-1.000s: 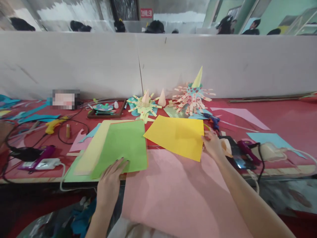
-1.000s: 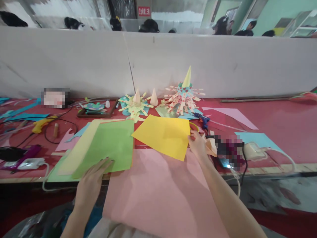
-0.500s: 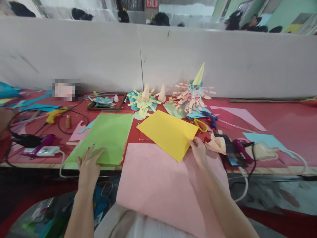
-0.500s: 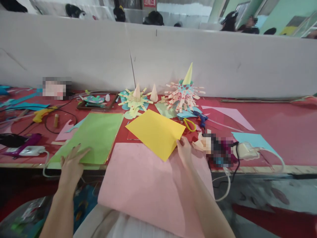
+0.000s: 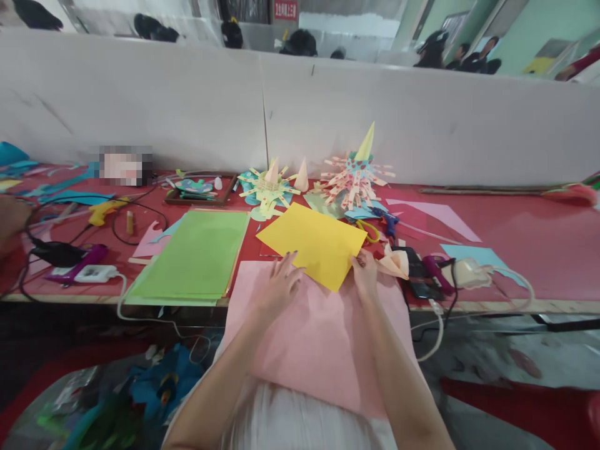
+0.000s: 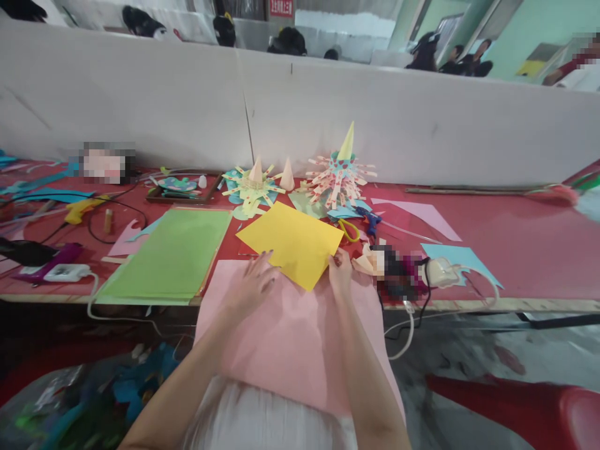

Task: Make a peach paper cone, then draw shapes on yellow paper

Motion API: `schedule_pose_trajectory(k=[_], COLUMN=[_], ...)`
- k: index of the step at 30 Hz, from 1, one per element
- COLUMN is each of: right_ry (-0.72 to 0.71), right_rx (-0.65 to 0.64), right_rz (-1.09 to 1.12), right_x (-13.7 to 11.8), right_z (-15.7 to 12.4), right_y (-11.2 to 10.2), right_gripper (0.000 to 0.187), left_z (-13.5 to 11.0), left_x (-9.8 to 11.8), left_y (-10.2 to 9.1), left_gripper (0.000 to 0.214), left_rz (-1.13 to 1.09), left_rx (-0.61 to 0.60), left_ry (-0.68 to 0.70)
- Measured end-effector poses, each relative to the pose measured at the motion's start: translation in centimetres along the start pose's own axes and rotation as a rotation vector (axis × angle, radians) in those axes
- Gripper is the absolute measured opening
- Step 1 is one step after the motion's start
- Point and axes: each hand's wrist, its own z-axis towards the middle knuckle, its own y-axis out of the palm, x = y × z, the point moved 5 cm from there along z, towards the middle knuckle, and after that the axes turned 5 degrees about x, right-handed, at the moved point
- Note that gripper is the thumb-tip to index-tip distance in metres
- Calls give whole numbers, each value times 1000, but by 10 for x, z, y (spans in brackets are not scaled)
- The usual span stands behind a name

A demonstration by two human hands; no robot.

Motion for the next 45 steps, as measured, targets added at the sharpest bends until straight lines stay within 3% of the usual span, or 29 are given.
schedule_pose_trajectory(k=[2, 5, 14, 22, 28, 33, 36, 40, 45], right_ry=[10, 21, 33, 41, 30, 72, 128, 169, 279], right_rx=[12, 25, 65, 22, 53, 84, 89, 32, -167], right_rz=[28, 61, 97, 31, -65, -11, 34, 98, 169], right_x=[4, 8, 4, -7, -8, -4, -2, -7, -14], right_z=[3, 5, 3, -4, -6, -5, -7, -11, -13], right_y=[0, -1, -3, -1, -5, -7, -8, -6, -3], right_gripper=[43, 44, 43, 51, 40, 41, 40, 32, 27], left_z=[5, 4, 5, 6, 7, 5, 5, 5, 12], left_x=[7, 7, -2, -5, -10, -11, -14, -17, -27], left_y=[14, 19, 23, 23, 27, 23, 21, 22, 17], left_gripper=[32, 34, 38, 37, 37, 31, 47, 61, 65], left_rz=[5, -3, -51, 21, 3, -67, -94, -44, 57], left_rx=[-33, -49, -110, -114, -126, -120, -105, -53, -76], left_ry=[47, 85, 48, 173, 163, 166, 137, 91, 21])
